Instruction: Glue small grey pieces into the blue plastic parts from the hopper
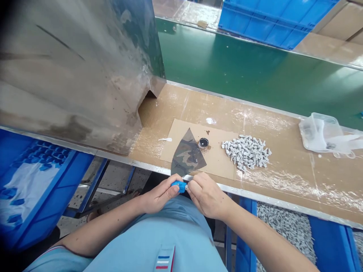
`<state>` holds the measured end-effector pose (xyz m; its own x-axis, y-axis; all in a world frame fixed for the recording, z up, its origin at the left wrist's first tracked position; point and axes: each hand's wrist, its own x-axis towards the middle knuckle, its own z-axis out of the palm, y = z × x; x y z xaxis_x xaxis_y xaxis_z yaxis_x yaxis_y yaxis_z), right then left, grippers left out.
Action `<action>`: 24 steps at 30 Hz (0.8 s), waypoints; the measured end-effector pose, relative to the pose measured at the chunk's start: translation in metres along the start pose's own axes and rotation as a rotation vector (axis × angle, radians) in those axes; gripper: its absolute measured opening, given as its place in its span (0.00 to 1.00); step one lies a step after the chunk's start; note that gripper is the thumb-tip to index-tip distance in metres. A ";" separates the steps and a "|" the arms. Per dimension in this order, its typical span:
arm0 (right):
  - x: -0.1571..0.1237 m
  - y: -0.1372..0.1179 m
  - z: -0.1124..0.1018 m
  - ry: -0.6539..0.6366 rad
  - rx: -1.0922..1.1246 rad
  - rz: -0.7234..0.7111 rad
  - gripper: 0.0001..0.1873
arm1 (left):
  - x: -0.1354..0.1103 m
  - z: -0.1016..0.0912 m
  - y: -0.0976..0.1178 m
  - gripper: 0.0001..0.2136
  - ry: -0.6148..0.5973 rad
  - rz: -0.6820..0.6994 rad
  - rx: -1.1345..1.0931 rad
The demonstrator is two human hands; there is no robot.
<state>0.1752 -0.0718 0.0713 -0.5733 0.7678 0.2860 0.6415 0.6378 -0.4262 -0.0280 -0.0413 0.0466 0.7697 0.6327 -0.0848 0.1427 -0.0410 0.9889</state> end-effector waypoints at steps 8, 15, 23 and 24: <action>0.000 -0.005 0.008 0.047 0.132 0.084 0.15 | -0.001 0.011 -0.010 0.19 0.126 0.159 0.242; -0.005 -0.007 0.020 0.102 0.263 0.199 0.16 | 0.006 0.009 -0.015 0.15 0.229 0.383 0.584; -0.001 0.002 0.009 0.112 0.109 0.019 0.14 | 0.011 -0.003 0.003 0.15 0.023 0.162 0.333; -0.001 0.002 0.008 0.108 0.105 0.021 0.14 | 0.011 -0.001 0.002 0.16 0.056 0.186 0.366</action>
<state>0.1730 -0.0716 0.0627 -0.4985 0.7865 0.3646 0.5926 0.6161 -0.5190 -0.0203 -0.0336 0.0484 0.7696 0.6293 0.1081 0.2240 -0.4246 0.8772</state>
